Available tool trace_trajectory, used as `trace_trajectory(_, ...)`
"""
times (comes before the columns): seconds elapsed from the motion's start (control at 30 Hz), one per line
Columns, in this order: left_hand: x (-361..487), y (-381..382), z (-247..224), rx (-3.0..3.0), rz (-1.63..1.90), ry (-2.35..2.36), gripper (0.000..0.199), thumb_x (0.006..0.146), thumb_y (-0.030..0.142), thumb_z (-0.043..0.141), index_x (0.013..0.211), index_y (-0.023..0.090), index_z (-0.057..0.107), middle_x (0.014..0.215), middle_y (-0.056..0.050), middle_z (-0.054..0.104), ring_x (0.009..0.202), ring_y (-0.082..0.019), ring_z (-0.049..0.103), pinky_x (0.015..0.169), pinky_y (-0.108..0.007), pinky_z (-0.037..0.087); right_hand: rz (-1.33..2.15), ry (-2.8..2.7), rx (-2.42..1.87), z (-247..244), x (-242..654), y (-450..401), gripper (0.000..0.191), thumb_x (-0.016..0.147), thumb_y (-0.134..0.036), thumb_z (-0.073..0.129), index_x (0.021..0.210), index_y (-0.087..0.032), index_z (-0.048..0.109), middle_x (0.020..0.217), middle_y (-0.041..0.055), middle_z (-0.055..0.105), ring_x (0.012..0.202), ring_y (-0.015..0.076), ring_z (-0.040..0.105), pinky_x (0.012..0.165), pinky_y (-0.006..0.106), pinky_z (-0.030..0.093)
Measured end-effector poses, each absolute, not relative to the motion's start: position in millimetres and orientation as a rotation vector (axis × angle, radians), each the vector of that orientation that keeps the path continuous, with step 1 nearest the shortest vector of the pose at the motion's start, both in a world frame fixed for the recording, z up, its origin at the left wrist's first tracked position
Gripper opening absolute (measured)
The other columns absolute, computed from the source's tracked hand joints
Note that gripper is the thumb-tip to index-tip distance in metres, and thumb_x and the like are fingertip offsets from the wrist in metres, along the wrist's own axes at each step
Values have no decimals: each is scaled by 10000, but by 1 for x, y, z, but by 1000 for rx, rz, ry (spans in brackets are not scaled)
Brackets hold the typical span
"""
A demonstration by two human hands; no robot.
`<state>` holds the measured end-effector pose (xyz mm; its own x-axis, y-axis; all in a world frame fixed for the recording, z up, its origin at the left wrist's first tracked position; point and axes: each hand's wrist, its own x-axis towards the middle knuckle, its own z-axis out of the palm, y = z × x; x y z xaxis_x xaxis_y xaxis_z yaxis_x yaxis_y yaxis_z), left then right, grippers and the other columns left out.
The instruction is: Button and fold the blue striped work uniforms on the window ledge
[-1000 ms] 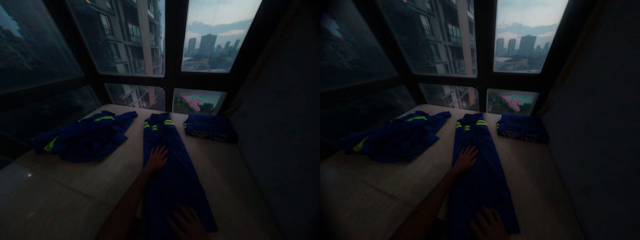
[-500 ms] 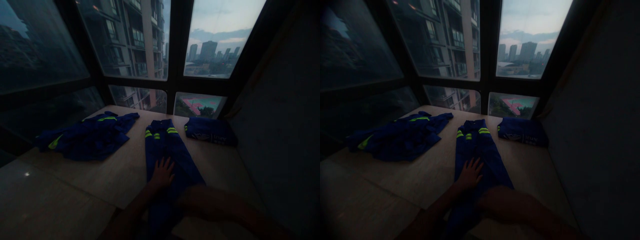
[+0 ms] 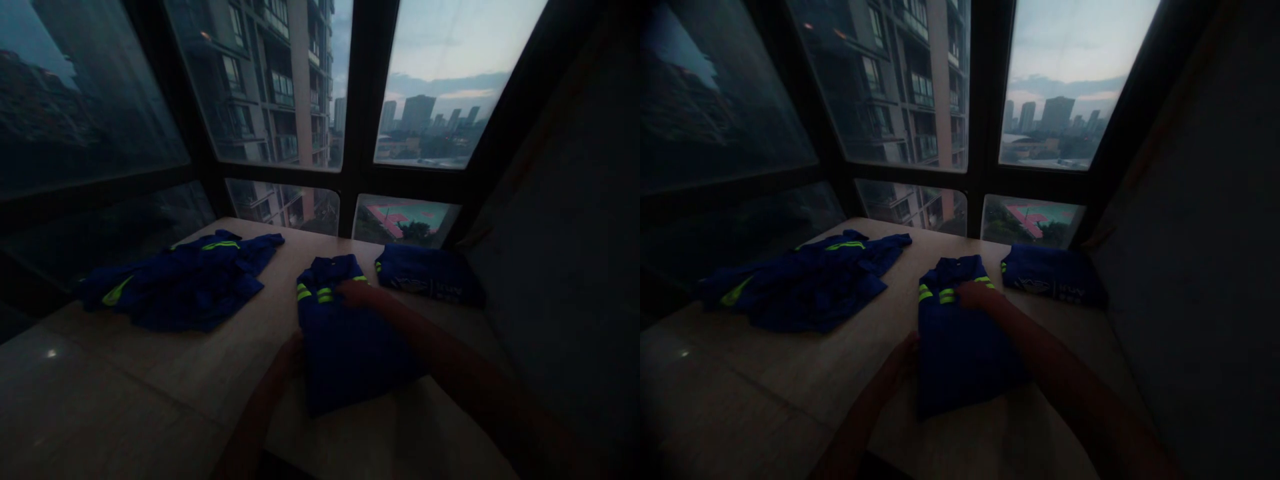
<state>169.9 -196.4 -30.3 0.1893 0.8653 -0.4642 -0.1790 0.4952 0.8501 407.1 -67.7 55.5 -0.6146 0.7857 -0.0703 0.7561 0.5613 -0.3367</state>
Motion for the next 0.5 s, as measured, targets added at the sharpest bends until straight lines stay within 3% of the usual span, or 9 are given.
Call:
trace_trajectory(0.1,177,-192,-38,934,858,1312,652,694,664,673,1098,152,672,1201,-155,705,1098,-330,670,963,-434,503,509,-2432,-1566,25,434,-82,370,859,-228,605,1222,-200,675,1227,108,689,1124,258,630,1014,360,440)
trace_trajectory(0.23,188,-185,-51,990,931,1501,695,627,528,780,1158,110,618,1338,-216,610,1271,-377,547,1077,-459,407,488,-2022,-1870,-11,486,-115,430,975,-313,395,1337,-173,581,1213,138,683,1125,256,637,1027,408,437)
trace_trajectory(0.37,200,-190,-58,1062,985,1670,620,746,399,708,1262,100,542,1390,-223,565,1310,-333,523,1108,-442,382,577,-1759,-2028,-41,518,-149,503,960,-443,397,1319,-138,574,1158,148,705,1020,256,692,884,370,531)
trace_trajectory(0.5,208,-203,-58,1156,1065,1766,469,840,324,590,1263,130,536,1372,-191,587,1278,-286,558,1091,-424,414,678,-1649,-1909,-53,520,-168,575,920,-507,441,1330,-118,548,1309,150,636,1180,259,623,984,373,495)
